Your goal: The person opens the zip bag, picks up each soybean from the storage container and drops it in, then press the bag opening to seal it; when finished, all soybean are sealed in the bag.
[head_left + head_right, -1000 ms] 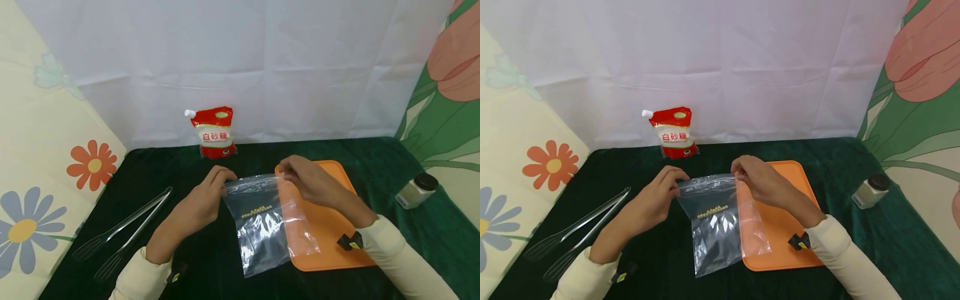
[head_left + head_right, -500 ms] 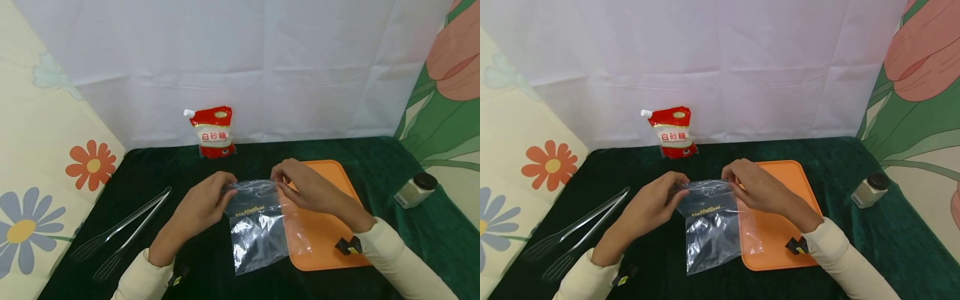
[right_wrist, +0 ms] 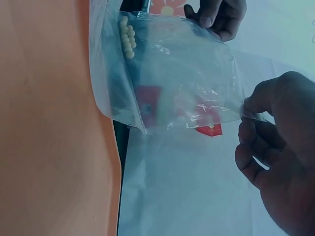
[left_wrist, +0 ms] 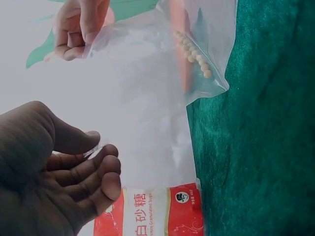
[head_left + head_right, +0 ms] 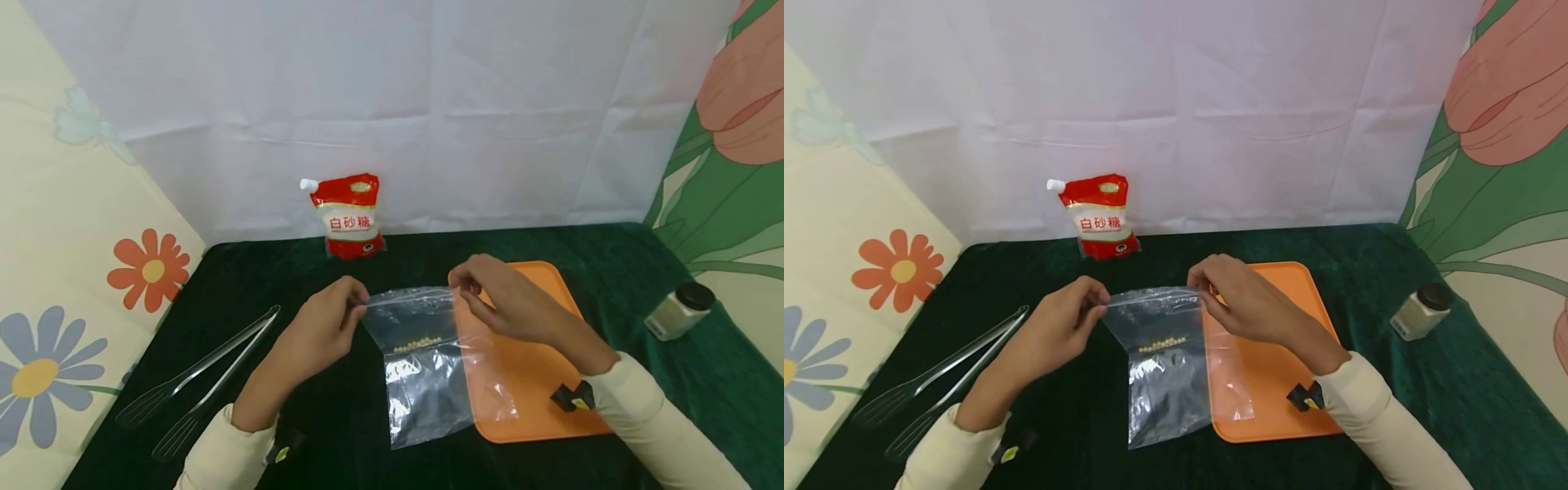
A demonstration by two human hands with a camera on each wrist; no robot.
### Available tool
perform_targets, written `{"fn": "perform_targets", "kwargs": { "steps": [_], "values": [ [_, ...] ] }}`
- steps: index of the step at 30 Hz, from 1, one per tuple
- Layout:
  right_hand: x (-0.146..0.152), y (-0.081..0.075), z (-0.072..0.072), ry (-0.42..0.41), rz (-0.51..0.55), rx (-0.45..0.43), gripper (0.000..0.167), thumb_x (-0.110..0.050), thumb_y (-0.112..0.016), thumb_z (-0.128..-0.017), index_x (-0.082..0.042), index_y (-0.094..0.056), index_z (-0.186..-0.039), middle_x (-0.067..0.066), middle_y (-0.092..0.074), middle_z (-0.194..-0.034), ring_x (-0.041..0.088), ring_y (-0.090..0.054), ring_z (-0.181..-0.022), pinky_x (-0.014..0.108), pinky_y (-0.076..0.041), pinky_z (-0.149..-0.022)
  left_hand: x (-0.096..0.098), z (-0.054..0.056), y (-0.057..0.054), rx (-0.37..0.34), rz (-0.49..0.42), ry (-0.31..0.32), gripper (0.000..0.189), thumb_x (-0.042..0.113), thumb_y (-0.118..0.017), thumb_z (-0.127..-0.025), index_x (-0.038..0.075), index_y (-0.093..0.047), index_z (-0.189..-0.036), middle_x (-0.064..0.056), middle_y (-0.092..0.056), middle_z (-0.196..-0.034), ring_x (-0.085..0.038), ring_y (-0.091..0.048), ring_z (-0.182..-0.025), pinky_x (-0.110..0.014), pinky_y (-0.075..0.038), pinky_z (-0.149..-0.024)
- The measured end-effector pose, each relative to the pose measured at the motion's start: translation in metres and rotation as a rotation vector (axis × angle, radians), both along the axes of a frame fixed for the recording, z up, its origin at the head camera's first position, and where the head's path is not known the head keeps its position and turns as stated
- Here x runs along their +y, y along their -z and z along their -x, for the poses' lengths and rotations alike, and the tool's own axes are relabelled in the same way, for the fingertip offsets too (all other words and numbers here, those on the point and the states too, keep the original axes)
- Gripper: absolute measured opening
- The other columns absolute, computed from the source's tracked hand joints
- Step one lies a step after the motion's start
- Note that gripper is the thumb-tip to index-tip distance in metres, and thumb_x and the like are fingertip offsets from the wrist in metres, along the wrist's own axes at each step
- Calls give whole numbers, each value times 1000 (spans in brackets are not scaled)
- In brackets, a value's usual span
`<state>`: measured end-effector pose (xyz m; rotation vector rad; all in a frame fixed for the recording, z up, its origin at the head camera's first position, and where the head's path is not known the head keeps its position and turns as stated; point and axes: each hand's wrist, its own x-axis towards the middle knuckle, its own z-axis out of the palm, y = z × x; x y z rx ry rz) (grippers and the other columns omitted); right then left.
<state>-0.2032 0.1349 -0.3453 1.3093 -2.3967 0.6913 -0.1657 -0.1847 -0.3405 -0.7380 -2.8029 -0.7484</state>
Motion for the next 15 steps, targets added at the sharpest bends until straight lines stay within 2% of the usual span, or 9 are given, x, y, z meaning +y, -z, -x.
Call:
{"fn": "perform_targets", "kwargs": {
  "steps": [7, 15],
  "values": [
    [1, -1, 1, -4, -10, 0, 19, -10, -60, -98, -11, -54, -116, 0, -57, -107, 9, -49, -90, 25, -49, -77, -2, 0, -1, -55, 24, -30, 9, 13, -64, -98, 14, -56, -103, 0, -54, -92, -13, -52, -72, -27, -51, -61],
    [0, 2, 1, -8, -15, -13, 18, -11, -61, -98, -12, -55, -115, -2, -56, -104, 12, -50, -89, 25, -47, -76, 1, -4, -3, 31, 76, -10, 11, 9, -65, -95, 15, -57, -101, 2, -51, -93, -12, -50, -73, -27, -49, -62]
  ]
}}
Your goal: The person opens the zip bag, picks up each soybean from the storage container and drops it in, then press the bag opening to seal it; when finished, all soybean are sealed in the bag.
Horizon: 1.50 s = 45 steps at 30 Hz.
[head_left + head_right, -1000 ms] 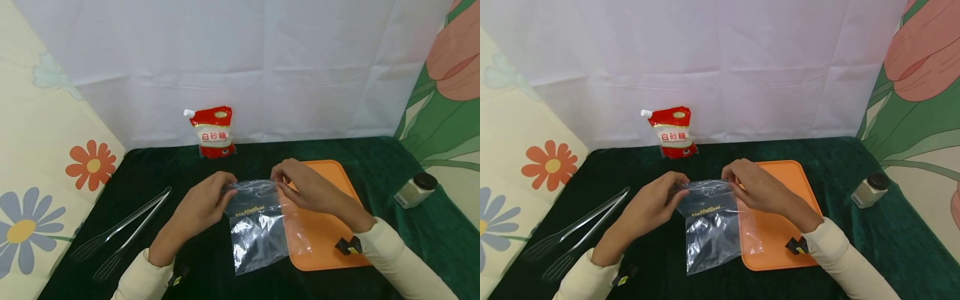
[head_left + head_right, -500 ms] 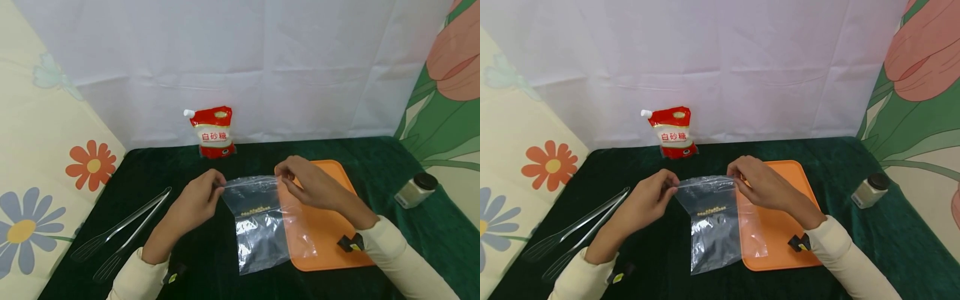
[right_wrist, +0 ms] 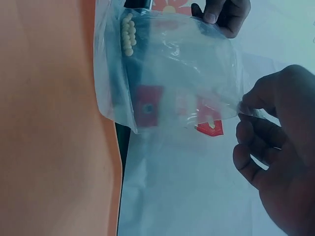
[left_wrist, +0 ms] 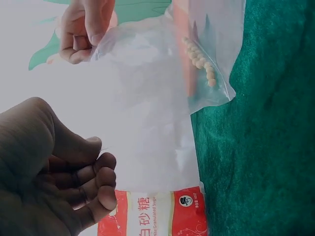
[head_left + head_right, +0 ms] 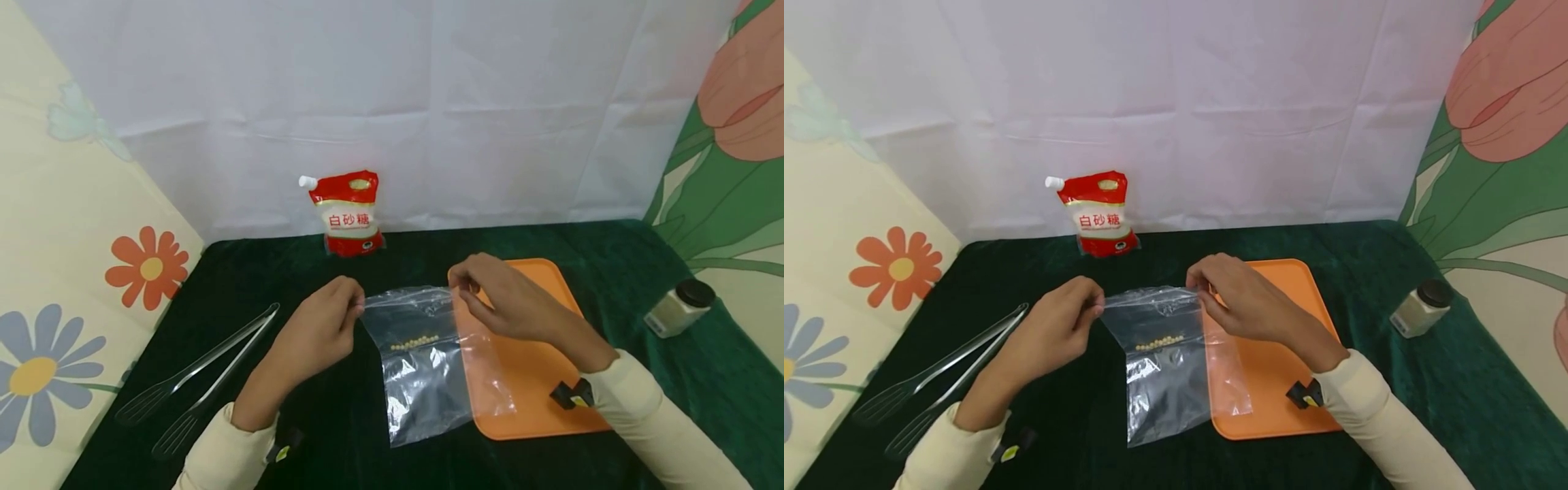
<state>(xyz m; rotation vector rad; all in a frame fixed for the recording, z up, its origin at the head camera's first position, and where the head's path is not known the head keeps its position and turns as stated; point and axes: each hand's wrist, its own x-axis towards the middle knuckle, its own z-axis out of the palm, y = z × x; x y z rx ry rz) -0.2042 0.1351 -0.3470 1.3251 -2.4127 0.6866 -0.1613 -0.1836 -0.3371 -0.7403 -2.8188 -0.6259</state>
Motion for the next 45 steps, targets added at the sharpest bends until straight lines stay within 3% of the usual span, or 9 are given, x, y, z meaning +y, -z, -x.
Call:
{"fn": "perform_targets", "kwargs": {
  "steps": [7, 15, 19, 24, 29, 35, 45],
  "values": [
    [-4, -6, -2, 25, -17, -4, 31, -24, -64, -99, -13, -56, -126, 0, -57, -113, 16, -50, -101, 32, -45, -83, 5, 1, -1, 54, 7, 62, 9, 11, -65, -93, 14, -58, -99, 4, -51, -90, -10, -49, -71, -25, -48, -60],
    [-59, -13, -5, -23, -123, 84, 33, -33, -63, -98, -16, -61, -126, 0, -57, -125, 18, -51, -113, 36, -43, -90, 4, 0, 2, 57, -27, 87, 15, 14, -67, -90, 18, -57, -100, 6, -50, -94, -9, -49, -75, -25, -48, -63],
    [-84, -8, -10, 14, -153, 109, 27, -33, -61, -99, -17, -63, -122, -1, -61, -120, 18, -54, -110, 34, -43, -86, 2, 0, 5, 86, -40, 111, 16, 13, -67, -89, 17, -56, -101, 7, -50, -95, -7, -49, -76, -24, -48, -63],
    [-102, -4, -12, 77, -107, 78, 16, -29, -65, -98, -19, -64, -111, -6, -63, -107, 13, -56, -99, 31, -42, -83, 1, 0, 4, 106, -39, 119, 18, 12, -67, -89, 16, -57, -104, 6, -51, -96, -6, -49, -76, -23, -49, -64],
    [-110, -3, -13, 111, -66, 32, 13, -28, -67, -96, -21, -65, -106, -9, -63, -102, 10, -55, -94, 29, -42, -82, 0, -2, 2, 80, -43, 101, 19, 12, -67, -90, 16, -57, -106, 5, -51, -97, -9, -51, -76, -23, -49, -63],
    [-112, -1, -14, 153, -60, 48, 10, -31, -65, -94, -23, -65, -101, -12, -62, -98, 8, -52, -89, 31, -41, -83, 1, -4, -1, 39, -47, 87, 22, 13, -69, -90, 17, -56, -106, 5, -52, -96, -13, -54, -76, -24, -50, -63],
    [-105, 2, -15, 241, -72, 42, 9, -29, -66, -87, -25, -68, -95, -13, -63, -92, 8, -51, -87, 35, -41, -88, 4, -4, -1, 50, 7, 89, 20, 13, -69, -89, 16, -56, -104, 4, -52, -95, -8, -50, -74, -24, -49, -64]
  ]
}}
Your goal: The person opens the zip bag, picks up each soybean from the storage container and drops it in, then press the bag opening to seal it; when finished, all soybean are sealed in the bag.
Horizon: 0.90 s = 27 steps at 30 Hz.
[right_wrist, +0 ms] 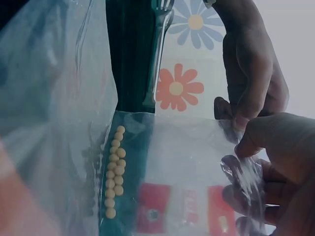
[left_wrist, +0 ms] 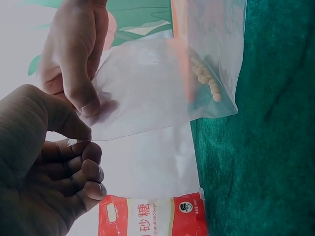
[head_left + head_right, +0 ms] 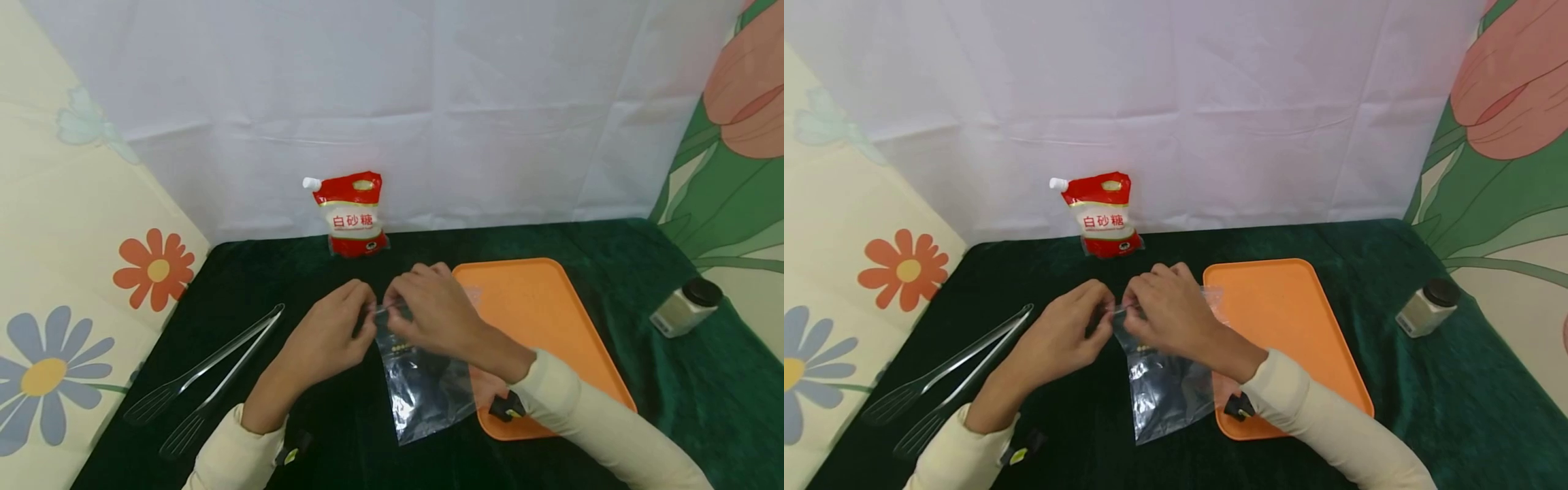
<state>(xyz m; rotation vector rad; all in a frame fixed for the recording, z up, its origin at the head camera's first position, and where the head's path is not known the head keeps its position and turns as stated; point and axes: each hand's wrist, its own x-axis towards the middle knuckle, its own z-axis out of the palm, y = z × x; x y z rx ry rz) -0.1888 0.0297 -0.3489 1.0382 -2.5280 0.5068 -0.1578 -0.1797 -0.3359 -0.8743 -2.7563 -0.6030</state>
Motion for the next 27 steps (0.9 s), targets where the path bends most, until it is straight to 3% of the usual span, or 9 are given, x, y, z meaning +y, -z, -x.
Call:
{"fn": "perform_targets", "kwargs": {
  "steps": [17, 27],
  "values": [
    [47, 4, 2, 168, 11, -40, 8, -24, -68, -84, -22, -73, -90, -11, -66, -86, 12, -53, -85, 42, -39, -95, 2, -2, -3, 4, 53, -3, 17, 14, -70, -88, 17, -56, -98, 6, -51, -90, -8, -49, -72, -24, -49, -64],
    [73, 9, 1, 191, 41, -41, 10, -21, -66, -85, -20, -75, -90, -10, -70, -88, 14, -52, -81, 45, -40, -94, 3, -5, -4, -13, 73, -14, 18, 15, -70, -89, 18, -56, -98, 7, -51, -90, -8, -49, -72, -24, -49, -65]
  ]
}}
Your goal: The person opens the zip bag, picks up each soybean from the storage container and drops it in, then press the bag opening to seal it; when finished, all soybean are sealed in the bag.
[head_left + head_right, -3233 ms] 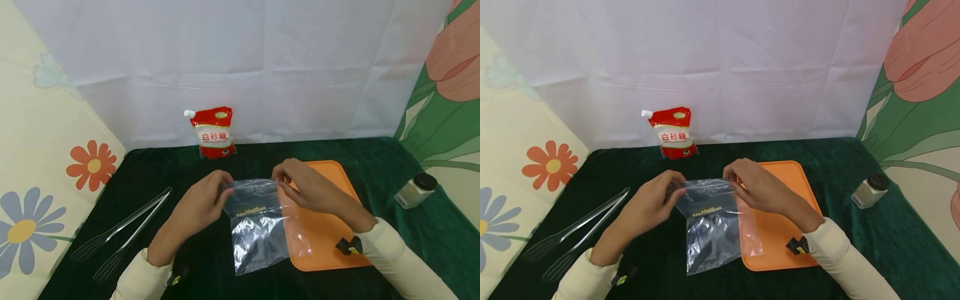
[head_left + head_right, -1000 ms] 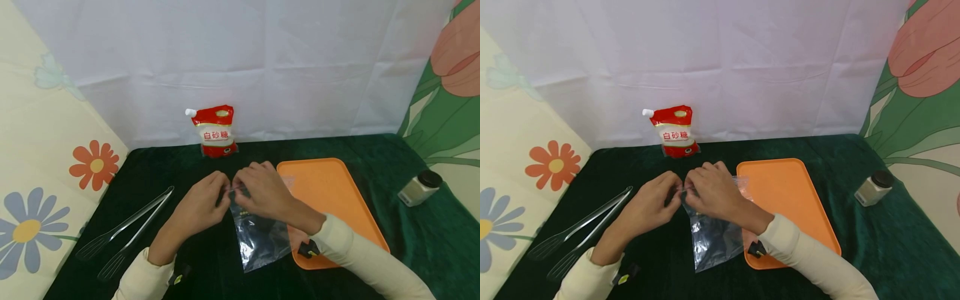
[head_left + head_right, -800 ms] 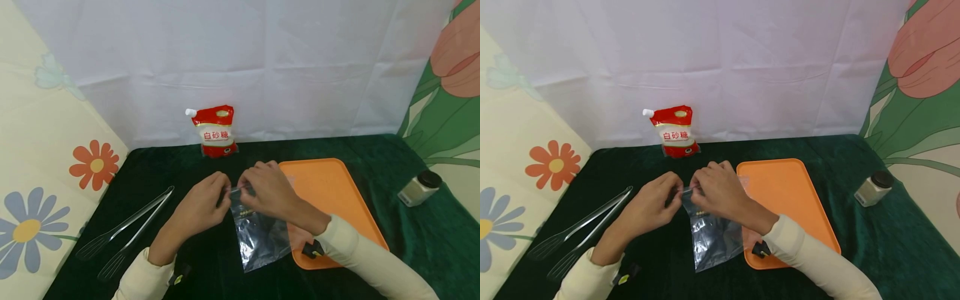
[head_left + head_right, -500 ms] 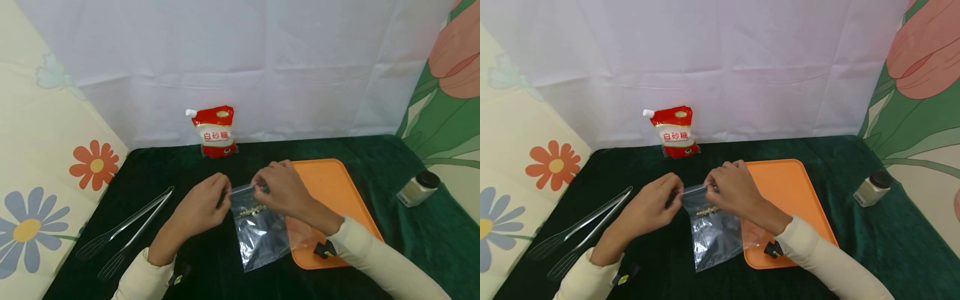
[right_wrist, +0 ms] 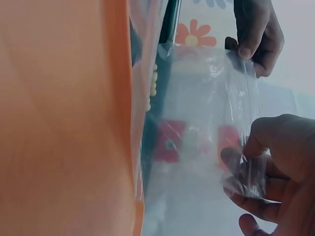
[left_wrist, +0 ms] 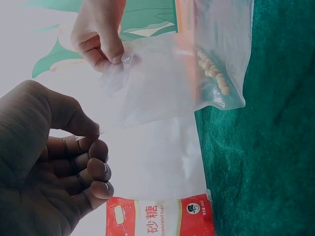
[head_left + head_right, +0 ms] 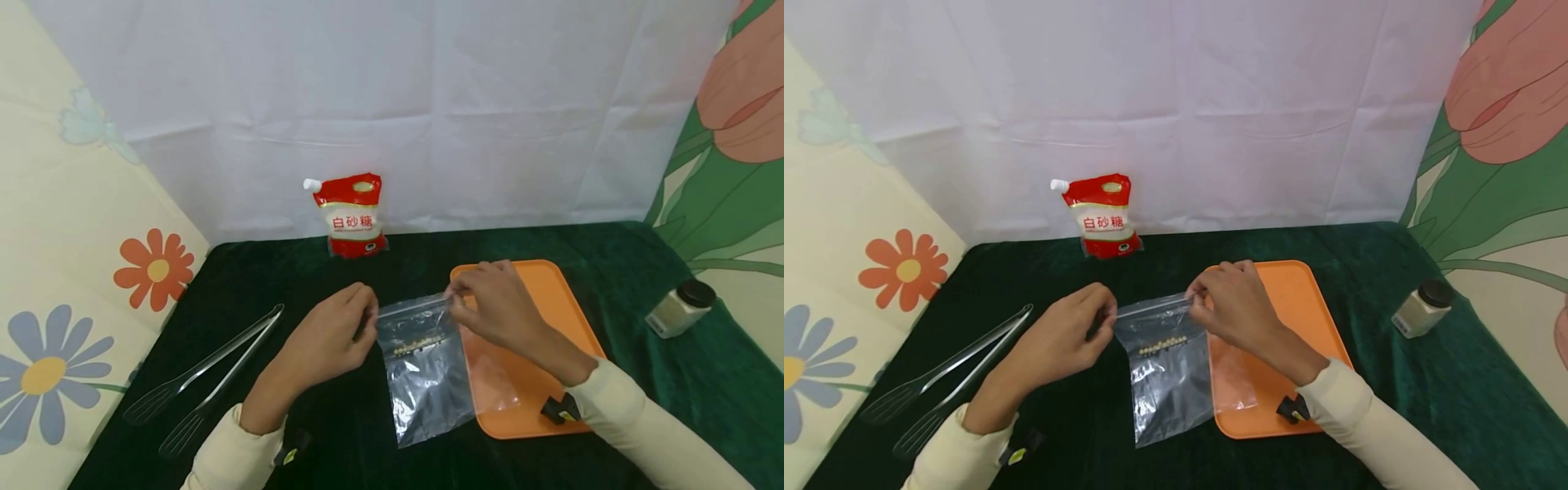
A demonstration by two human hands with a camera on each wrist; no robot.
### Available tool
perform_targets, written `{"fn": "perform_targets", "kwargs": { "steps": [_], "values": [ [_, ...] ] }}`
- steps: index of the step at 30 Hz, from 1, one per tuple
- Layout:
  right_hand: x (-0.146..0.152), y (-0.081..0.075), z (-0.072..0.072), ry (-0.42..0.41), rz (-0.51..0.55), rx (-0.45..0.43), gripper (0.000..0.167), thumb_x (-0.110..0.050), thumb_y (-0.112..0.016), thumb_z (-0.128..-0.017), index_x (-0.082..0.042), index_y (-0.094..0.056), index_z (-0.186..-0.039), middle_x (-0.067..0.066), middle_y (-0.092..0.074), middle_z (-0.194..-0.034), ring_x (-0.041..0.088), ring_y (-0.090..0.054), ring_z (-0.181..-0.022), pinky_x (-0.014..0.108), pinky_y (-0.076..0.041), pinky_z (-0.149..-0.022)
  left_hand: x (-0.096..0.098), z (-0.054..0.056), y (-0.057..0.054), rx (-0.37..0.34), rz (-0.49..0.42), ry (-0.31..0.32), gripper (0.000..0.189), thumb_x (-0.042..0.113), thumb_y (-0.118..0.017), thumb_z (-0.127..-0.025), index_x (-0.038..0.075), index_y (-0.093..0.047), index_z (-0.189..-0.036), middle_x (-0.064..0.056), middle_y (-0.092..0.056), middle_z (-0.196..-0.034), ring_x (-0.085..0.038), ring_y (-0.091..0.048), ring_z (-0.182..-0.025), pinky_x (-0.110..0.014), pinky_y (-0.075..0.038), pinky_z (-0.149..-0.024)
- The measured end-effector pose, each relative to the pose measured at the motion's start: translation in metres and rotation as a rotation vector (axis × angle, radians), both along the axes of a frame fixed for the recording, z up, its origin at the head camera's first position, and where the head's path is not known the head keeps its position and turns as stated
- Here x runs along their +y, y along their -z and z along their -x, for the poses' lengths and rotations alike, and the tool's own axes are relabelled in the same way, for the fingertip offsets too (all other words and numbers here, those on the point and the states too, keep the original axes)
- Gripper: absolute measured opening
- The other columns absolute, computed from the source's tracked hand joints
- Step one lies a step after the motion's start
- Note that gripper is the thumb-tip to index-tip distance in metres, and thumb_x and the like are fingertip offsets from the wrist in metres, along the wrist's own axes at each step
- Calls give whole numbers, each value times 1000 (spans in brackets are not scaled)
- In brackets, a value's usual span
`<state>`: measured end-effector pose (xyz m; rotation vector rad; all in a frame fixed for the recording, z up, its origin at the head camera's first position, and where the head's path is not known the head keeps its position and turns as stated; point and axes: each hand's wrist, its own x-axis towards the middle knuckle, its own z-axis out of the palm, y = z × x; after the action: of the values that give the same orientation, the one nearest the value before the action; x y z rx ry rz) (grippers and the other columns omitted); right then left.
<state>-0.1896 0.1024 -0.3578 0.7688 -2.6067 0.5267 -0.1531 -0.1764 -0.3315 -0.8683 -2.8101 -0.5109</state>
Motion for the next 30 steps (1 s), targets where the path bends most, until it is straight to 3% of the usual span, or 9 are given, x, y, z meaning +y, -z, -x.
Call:
{"fn": "perform_targets", "kwargs": {
  "steps": [8, 21, 24, 30],
  "values": [
    [19, 4, 0, 14, 20, 20, 9, -21, -72, -86, -17, -76, -93, -6, -72, -89, 15, -56, -82, 47, -42, -92, -1, -1, -1, -1, 1, -3, 19, 14, -71, -87, 18, -56, -98, 7, -51, -90, -8, -49, -73, -24, -49, -65],
    [36, 8, 0, 41, 18, 33, 8, -17, -71, -86, -12, -75, -91, -2, -69, -84, 19, -58, -82, 50, -41, -95, -1, -1, -3, 11, 22, -1, 18, 15, -71, -88, 18, -57, -98, 7, -52, -90, -7, -49, -72, -23, -48, -64],
    [37, 7, 0, 16, 56, -18, 7, -17, -71, -87, -13, -75, -93, -4, -68, -84, 19, -59, -82, 48, -43, -92, -2, -1, -4, 16, 21, -21, 17, 16, -71, -88, 17, -57, -98, 6, -52, -90, -8, -49, -72, -24, -48, -64],
    [36, 3, 0, -78, 211, -217, 8, -17, -68, -93, -16, -74, -99, -9, -67, -85, 11, -59, -77, 34, -50, -68, -8, 0, -7, -4, -8, -106, 15, 16, -70, -90, 16, -58, -99, 3, -53, -91, -12, -50, -73, -27, -48, -63]
  ]
}}
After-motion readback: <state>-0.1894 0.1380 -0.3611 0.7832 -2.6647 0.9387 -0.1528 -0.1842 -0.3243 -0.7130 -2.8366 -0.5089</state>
